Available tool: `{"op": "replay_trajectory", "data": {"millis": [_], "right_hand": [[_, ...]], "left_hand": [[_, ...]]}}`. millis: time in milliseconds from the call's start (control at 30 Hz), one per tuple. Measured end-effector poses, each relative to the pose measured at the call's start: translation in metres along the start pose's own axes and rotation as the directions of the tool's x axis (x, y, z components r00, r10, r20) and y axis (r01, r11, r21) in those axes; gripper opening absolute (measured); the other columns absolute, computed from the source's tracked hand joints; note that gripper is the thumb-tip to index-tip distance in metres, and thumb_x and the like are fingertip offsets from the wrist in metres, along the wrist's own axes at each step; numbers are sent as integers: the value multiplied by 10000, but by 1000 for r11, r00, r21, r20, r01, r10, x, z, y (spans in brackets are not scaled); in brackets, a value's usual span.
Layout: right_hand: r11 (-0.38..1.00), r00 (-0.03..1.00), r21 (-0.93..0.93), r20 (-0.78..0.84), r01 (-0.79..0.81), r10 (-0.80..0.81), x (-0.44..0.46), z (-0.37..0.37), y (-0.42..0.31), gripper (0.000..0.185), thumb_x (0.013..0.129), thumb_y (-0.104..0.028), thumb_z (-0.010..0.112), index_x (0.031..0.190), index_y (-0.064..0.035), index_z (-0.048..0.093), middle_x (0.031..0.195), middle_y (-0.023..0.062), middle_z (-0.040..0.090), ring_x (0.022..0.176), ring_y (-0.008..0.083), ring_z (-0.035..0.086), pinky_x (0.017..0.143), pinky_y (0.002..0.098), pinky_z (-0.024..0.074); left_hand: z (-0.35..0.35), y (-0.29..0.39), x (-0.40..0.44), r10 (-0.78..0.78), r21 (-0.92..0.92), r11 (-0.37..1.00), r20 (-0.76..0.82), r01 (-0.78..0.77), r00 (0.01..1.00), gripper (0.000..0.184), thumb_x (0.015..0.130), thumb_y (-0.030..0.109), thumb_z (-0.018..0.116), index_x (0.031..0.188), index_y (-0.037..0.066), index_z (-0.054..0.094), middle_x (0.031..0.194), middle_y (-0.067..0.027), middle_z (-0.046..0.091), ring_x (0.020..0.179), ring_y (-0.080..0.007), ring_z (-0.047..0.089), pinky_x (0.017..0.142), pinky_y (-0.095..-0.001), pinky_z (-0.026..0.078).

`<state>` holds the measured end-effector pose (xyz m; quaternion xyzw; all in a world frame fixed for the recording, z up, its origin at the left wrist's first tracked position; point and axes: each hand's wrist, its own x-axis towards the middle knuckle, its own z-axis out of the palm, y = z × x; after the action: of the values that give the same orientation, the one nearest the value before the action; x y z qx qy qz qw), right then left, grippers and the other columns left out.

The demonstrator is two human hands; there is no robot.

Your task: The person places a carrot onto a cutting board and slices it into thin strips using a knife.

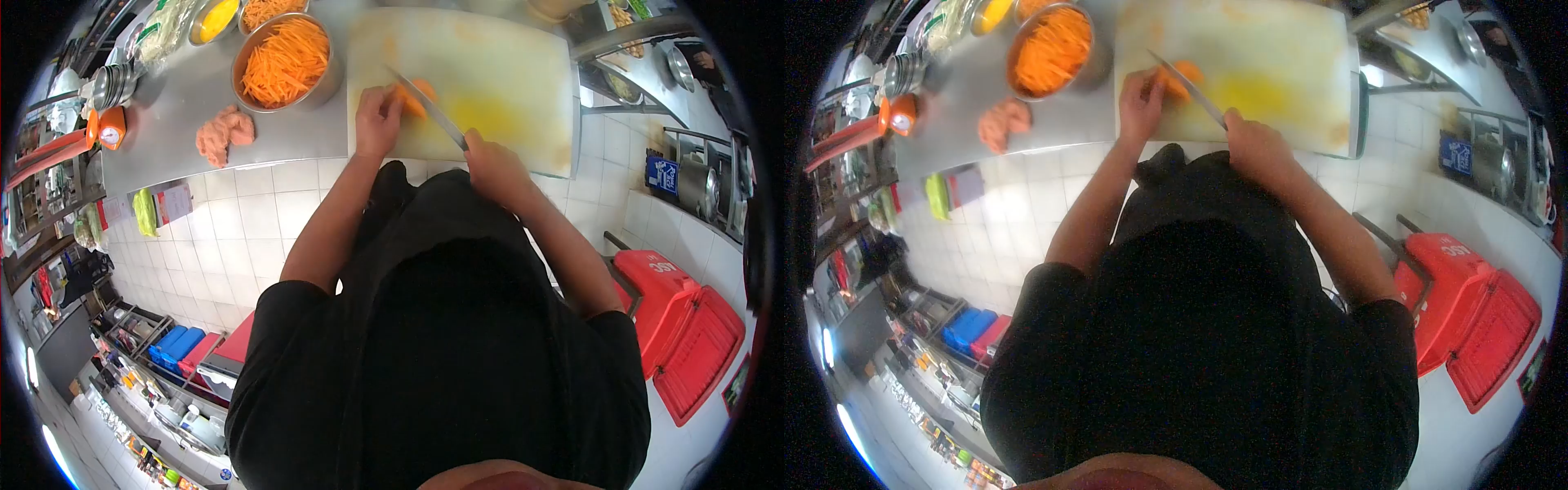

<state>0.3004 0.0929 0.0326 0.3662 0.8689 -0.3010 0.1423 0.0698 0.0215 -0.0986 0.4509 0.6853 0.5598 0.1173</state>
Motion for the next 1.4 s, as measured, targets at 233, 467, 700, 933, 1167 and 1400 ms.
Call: {"op": "replay_trajectory", "data": {"millis": [233,467,700,933,1167,1400], "right_hand": [[998,999,59,28,-19,17,31,17,-3,198,962,-77,477,1145,-2,497,948,279,693,929,477,683,832,593,509],[994,996,112,-94,-1,12,57,64,18,206,991,-174,522,1124,-18,498,926,283,677,902,488,663,808,600,492],[996,997,91,-77,-25,32,5,8,-3,202,1001,-174,490,1128,-18,500,930,260,705,922,461,697,820,594,520],[999,997,-5,-69,36,-36,1,13,-1,164,961,-95,495,1106,-17,489,895,253,702,884,466,698,799,599,520],[998,999,63,-32,10,-8,11,6,-5,178,935,-71,512,1102,-15,481,920,266,696,924,476,689,822,601,514],[999,994,48,-109,15,-10,56,62,0,271,913,-81,546,1171,-5,511,986,280,702,977,467,689,862,577,526]], "left_hand": [[-1,2,2,-3,40,999,17,3,1000,243,888,44,738,1129,50,712,946,-113,612,782,-224,628,659,-335,536],[-2,4,1,-69,32,997,45,68,997,230,912,45,730,1140,35,705,998,-102,623,813,-203,643,674,-300,539],[3,-5,-5,-59,-52,997,19,60,998,251,908,34,732,1157,41,702,1021,-97,632,837,-190,653,712,-294,550],[-2,-2,-3,3,-42,999,3,-3,1000,265,896,20,729,1160,49,711,1011,-117,634,835,-220,651,713,-318,549],[-1,-4,-1,-14,24,1000,29,14,999,239,899,27,728,1137,35,713,975,-121,625,823,-231,651,715,-338,545],[-3,-3,0,-22,21,1000,42,21,999,207,918,67,732,1122,33,708,1027,-113,650,816,-208,651,725,-320,550]]}}
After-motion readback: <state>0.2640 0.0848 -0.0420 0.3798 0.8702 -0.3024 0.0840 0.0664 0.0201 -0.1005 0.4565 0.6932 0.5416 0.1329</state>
